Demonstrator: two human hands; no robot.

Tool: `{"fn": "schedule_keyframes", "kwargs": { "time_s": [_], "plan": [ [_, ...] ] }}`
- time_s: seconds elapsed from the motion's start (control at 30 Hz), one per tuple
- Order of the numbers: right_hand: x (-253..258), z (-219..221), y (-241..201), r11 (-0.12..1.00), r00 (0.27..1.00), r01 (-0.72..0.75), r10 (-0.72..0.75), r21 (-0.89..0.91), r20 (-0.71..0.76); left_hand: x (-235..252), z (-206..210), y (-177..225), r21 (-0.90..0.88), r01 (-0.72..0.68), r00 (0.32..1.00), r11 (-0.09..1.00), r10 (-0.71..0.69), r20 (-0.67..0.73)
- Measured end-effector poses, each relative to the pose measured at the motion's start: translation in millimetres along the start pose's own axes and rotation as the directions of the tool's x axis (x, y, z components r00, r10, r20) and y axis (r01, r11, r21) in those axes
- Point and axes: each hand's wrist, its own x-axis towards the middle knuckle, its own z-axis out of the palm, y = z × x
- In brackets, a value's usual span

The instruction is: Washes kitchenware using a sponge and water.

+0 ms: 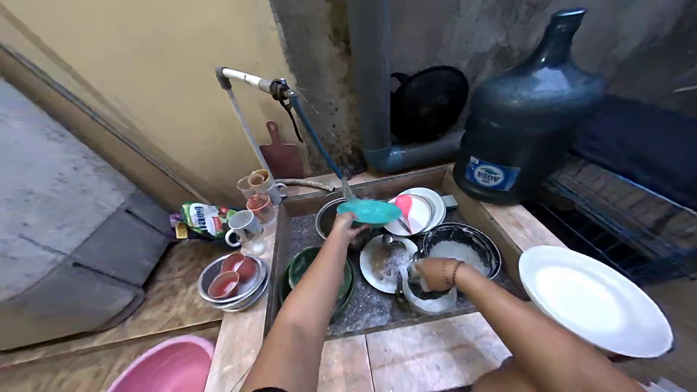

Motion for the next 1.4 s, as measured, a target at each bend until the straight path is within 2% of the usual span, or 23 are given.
{"fn": "schedule_keyframes", "kwargs": {
  "time_s": [0.07,0.13,0.2,0.27,0.33,0.4,0.5,0.57,0.6,0.63,0.7,0.73,0.8,0.87,0.93,1.0,1.07,1.17,1.2,1.23,1.3,1.33,1.4],
  "plan": [
    [-16,-11,3,0.994,0.988,0.035,-0.02,0.099,-0.153,-14,-13,-17,0.311,-0.199,0.98,0.929,0.179,0.091],
    [-21,-19,7,0.969,0.93,0.127,-0.042,0.212,-0.365,-27,-24,-33,0.436,-0.336,0.942,0.835,0.296,0.16],
    [-9,-22,9,0.922,0.816,0.227,-0.003,0.315,-0.579,-43,-30,-51,0.288,-0.317,0.947,0.903,0.283,0.155],
    [18,-18,11,0.914,0.717,0.189,0.12,0.358,-0.686,-62,-24,-68,0.036,-0.21,0.965,0.977,0.201,0.168],
    [49,-12,9,0.935,0.688,-0.003,0.259,0.354,-0.678,-87,-10,-83,-0.051,-0.165,0.959,0.985,0.172,0.224],
    [75,-1,-2,0.944,0.658,-0.023,0.263,0.33,-0.706,-99,3,-98,-0.034,-0.171,0.952,0.985,0.174,0.252],
    [80,17,-32,0.898,0.689,0.341,-0.038,0.278,-0.723,-90,5,-105,0.015,-0.216,0.965,0.976,0.211,0.153],
    [72,27,-29,0.896,0.707,0.413,-0.204,0.163,-0.677,-82,-11,-94,0.048,-0.286,0.955,0.957,0.28,0.093],
    [69,29,-19,0.941,0.742,0.325,-0.19,0.096,-0.642,-82,-21,-89,0.062,-0.3,0.952,0.952,0.295,0.077],
    [73,29,-7,0.978,0.734,0.204,-0.129,0.037,-0.666,-83,-27,-87,0.084,-0.302,0.952,0.95,0.295,0.084],
    [79,21,1,0.992,0.693,0.057,0.039,0.109,-0.72,-89,-24,-94,0.138,-0.315,0.941,0.939,0.291,0.173],
    [80,18,-8,0.977,0.669,0.103,0.072,0.188,-0.74,-89,-18,-99,0.164,-0.337,0.929,0.927,0.298,0.22],
    [80,26,-33,0.913,0.624,0.323,-0.007,0.249,-0.782,-85,-11,-102,0.189,-0.384,0.911,0.904,0.337,0.238],
    [69,34,-36,0.875,0.677,0.45,-0.201,0.182,-0.708,-78,-17,-92,0.188,-0.402,0.91,0.896,0.37,0.186],
    [69,34,-14,0.954,0.75,0.293,-0.192,0.058,-0.634,-77,-31,-81,0.174,-0.386,0.919,0.906,0.36,0.162],
    [75,20,-2,0.99,0.716,0.105,-0.011,0.092,-0.698,-81,-27,-86,0.19,-0.371,0.92,0.909,0.331,0.209],
    [79,13,-20,0.968,0.653,0.164,0.037,0.188,-0.756,-85,-14,-99,0.202,-0.342,0.922,0.918,0.286,0.263],
    [66,32,-32,0.91,0.706,0.4,-0.229,0.11,-0.67,-78,-17,-94,0.196,-0.37,0.924,0.908,0.337,0.183],
    [66,34,-22,0.927,0.726,0.371,-0.262,0.043,-0.636,-75,-25,-87,0.193,-0.376,0.924,0.906,0.35,0.156],
    [67,31,-11,0.959,0.746,0.283,-0.205,0.022,-0.633,-75,-31,-82,0.187,-0.372,0.926,0.909,0.348,0.149],
    [75,13,-4,0.985,0.685,0.126,-0.002,0.115,-0.729,-82,-26,-87,0.173,-0.346,0.932,0.922,0.316,0.18],
    [80,9,-10,0.975,0.649,0.14,0.04,0.171,-0.76,-84,-18,-94,0.169,-0.336,0.931,0.927,0.298,0.212],
    [74,19,-31,0.939,0.69,0.294,-0.082,0.176,-0.72,-85,-10,-101,0.181,-0.33,0.931,0.926,0.289,0.222]
  ]
}}
